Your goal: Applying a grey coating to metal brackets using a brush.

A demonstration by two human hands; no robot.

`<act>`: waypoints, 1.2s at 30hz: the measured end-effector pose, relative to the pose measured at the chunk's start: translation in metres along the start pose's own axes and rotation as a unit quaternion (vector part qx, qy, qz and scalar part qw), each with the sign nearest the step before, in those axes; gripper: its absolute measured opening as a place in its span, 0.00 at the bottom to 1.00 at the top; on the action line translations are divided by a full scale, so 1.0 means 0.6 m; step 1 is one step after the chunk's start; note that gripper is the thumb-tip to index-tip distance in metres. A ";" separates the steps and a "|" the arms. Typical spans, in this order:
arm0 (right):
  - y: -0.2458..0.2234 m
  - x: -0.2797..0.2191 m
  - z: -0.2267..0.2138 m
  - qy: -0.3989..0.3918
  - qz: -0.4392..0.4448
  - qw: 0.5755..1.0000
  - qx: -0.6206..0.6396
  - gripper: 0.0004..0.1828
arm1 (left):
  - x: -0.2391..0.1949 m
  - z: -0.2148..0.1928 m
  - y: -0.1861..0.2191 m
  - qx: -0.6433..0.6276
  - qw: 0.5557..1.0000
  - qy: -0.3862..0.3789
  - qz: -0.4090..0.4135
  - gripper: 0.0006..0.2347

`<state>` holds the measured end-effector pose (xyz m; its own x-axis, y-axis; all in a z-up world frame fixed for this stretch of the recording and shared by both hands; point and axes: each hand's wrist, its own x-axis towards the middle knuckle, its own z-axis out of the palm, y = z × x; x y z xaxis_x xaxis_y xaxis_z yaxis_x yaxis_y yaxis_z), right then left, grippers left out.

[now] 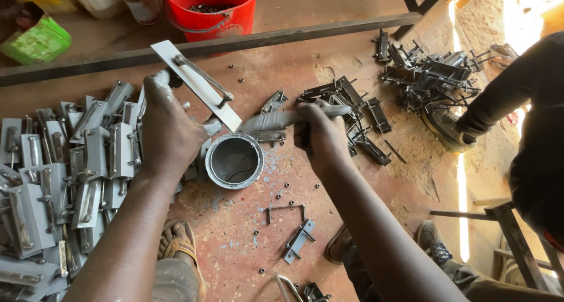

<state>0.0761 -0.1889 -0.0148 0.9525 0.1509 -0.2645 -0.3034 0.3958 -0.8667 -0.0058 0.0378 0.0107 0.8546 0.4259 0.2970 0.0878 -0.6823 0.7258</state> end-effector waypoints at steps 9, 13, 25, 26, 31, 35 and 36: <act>0.018 0.008 -0.006 0.004 -0.006 1.000 -0.001 0.11 | -0.001 0.013 -0.015 0.057 0.997 0.026 0.054 0.41; 0.005 -0.018 0.022 0.004 0.001 0.999 0.053 0.12 | -0.004 0.005 0.020 0.060 0.996 0.032 0.064 0.38; 0.009 -0.025 0.023 -0.019 0.045 0.998 0.048 0.14 | 0.003 -0.001 0.014 -0.044 0.997 0.019 -0.056 0.43; 0.016 -0.022 0.017 -0.007 0.049 0.998 0.047 0.13 | 0.002 -0.002 0.010 -0.053 0.997 0.026 -0.052 0.44; -0.010 -0.003 -0.001 0.027 0.108 0.991 0.071 0.09 | 0.000 -0.014 0.023 -0.116 0.992 0.021 -0.035 0.42; 0.009 -0.008 -0.002 0.041 0.186 0.974 0.122 0.11 | -0.006 -0.007 0.034 -0.113 0.992 0.022 -0.052 0.41; 0.016 -0.009 0.000 0.036 0.205 0.972 0.109 0.10 | -0.003 -0.006 0.035 -0.117 0.991 0.022 -0.055 0.40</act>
<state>0.0678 -0.1859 -0.0219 0.7475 0.2756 -0.6043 -0.6484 0.5002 -0.5739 -0.0076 0.0249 0.0276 0.8228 0.5187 0.2320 0.0529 -0.4765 0.8776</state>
